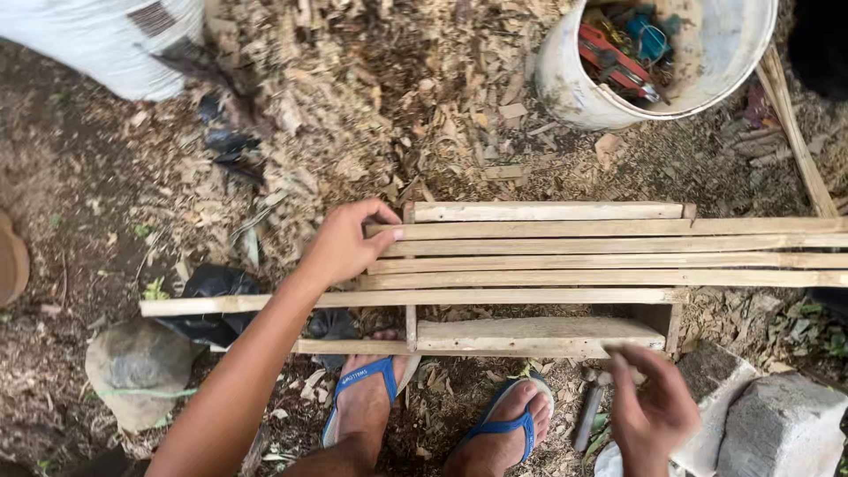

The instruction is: The person assembles a wooden slatted structure by placing thin wooden slats onto a frame and securing them with nails using a hammer. The person repeatedly positions slats and hammers nails to fasten them in place.

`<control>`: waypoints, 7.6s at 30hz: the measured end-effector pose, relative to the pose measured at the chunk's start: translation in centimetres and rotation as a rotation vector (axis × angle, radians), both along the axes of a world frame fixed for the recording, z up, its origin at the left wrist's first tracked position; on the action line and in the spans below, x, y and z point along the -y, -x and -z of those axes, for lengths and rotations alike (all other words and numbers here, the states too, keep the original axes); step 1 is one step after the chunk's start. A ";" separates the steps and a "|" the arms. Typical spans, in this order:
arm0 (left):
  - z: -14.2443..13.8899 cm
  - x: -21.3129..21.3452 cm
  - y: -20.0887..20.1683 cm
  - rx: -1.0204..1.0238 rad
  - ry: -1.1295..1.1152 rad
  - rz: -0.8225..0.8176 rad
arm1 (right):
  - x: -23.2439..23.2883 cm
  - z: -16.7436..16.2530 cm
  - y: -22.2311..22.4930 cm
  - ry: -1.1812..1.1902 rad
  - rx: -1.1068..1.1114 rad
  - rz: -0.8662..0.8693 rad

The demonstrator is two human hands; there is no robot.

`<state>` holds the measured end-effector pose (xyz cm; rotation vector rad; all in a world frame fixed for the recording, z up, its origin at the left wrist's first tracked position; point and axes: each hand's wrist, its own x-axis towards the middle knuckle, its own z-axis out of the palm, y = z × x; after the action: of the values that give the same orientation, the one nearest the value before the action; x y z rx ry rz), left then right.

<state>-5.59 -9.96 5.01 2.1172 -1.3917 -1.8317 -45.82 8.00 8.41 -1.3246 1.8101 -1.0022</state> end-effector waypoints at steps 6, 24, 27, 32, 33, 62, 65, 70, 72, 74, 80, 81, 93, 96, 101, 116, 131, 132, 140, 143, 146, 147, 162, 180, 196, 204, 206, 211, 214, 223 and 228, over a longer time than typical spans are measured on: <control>2.1 -0.4 -0.6 -0.123 0.262 -0.015 | 6.4 3.9 -8.4 0.131 0.128 -0.245; 2.6 -2.6 0.6 0.009 0.993 0.021 | 13.0 4.1 -17.0 0.111 -0.052 -0.428; 2.9 -3.8 1.5 0.243 1.086 0.055 | 15.7 5.5 -19.7 0.097 -0.013 -0.445; 3.3 -5.0 2.1 0.069 1.132 -0.032 | 16.7 6.0 -21.8 0.096 0.044 -0.448; 3.4 -5.1 2.1 0.048 1.119 -0.052 | 16.6 5.9 -21.9 0.121 0.012 -0.472; 5.0 -6.3 3.0 -0.177 1.155 -0.227 | -11.5 3.4 1.6 -0.248 -0.419 0.116; 5.3 -6.8 3.9 -0.104 1.046 -0.222 | -16.5 4.7 3.2 -0.479 -0.554 0.170; 4.2 -6.1 3.8 -0.091 1.145 -0.225 | -17.2 6.2 3.2 -0.633 -0.823 0.020; 3.7 -5.7 3.6 -0.081 1.143 -0.251 | -16.2 6.6 2.7 -0.757 -0.777 0.011; 3.5 -5.6 3.5 -0.089 1.079 -0.300 | -15.3 6.8 2.4 -0.742 -0.768 -0.002; 3.9 -5.6 3.5 -0.126 1.082 -0.315 | -14.3 7.2 4.2 -0.778 -0.546 0.064; 3.9 -5.5 3.4 -0.130 1.087 -0.321 | -14.6 7.0 4.3 -0.799 -0.550 0.093; 4.0 -5.6 3.1 -0.139 1.109 -0.316 | -4.5 -3.2 -2.8 -0.364 0.312 -0.196; 3.8 -5.5 3.0 -0.130 1.127 -0.315 | 3.2 -1.7 -8.6 -0.414 0.124 -0.427; 4.1 -5.4 2.6 -0.137 1.148 -0.313 | 9.8 0.1 -15.8 -0.500 0.282 -0.459; 4.7 -5.6 2.2 -0.149 1.152 -0.291 | 11.3 -2.5 -19.7 -0.166 -0.344 -0.575; 4.7 -5.8 1.9 -0.200 1.150 -0.315 | 11.4 -1.8 -21.3 0.133 -0.492 -0.573; 4.8 -5.8 2.0 -0.198 1.129 -0.324 | 11.4 -1.7 -21.3 0.118 -0.523 -0.602; 5.6 -5.8 2.2 -0.189 1.133 -0.322 | 11.3 -1.7 -21.4 0.222 -0.458 -0.550; 5.7 -5.8 2.2 -0.180 1.140 -0.331 | 11.5 -1.3 -21.2 0.082 -0.639 -0.644; 5.8 -5.8 2.4 -0.177 1.147 -0.324 | 11.6 -0.8 -20.9 0.107 -0.440 -0.556; 5.9 -5.9 2.4 -0.186 1.142 -0.326 | 11.5 -0.6 -20.8 0.085 -0.439 -0.527; 4.1 -5.5 2.5 -0.155 1.117 -0.318 | 11.1 -0.5 -19.5 -0.219 -0.223 -0.348; 5.4 -5.7 2.4 -0.187 1.105 -0.342 | 11.2 -0.4 -20.8 0.134 -0.511 -0.610; 5.1 -5.5 2.2 -0.213 1.165 -0.337 | 10.9 -0.3 -21.2 0.288 -0.393 -0.605; 5.4 -5.4 2.4 -0.203 1.134 -0.341 | 10.6 -0.2 -21.0 0.164 -0.426 -0.577; 5.6 -5.5 2.3 -0.182 1.127 -0.335 | 10.4 -0.1 -21.2 0.319 -0.367 -0.617; 5.6 -5.7 2.5 -0.213 1.149 -0.368 | 10.7 0.4 -19.8 -0.008 -0.268 -0.485; 4.9 -5.5 2.5 -0.198 1.092 -0.296 | 10.6 0.6 -16.0 -0.032 -0.272 -0.340; 3.0 -8.2 0.1 0.136 1.087 -0.165 | 2.2 2.3 0.4 -0.024 -0.836 0.180; 4.2 -5.2 0.6 -0.112 0.697 -0.304 | -1.4 3.4 4.6 -0.006 -0.741 0.401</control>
<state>-6.22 -4.74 0.78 1.7083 -1.3250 -1.1089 -50.46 9.43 4.99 -1.4776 2.7114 -0.7344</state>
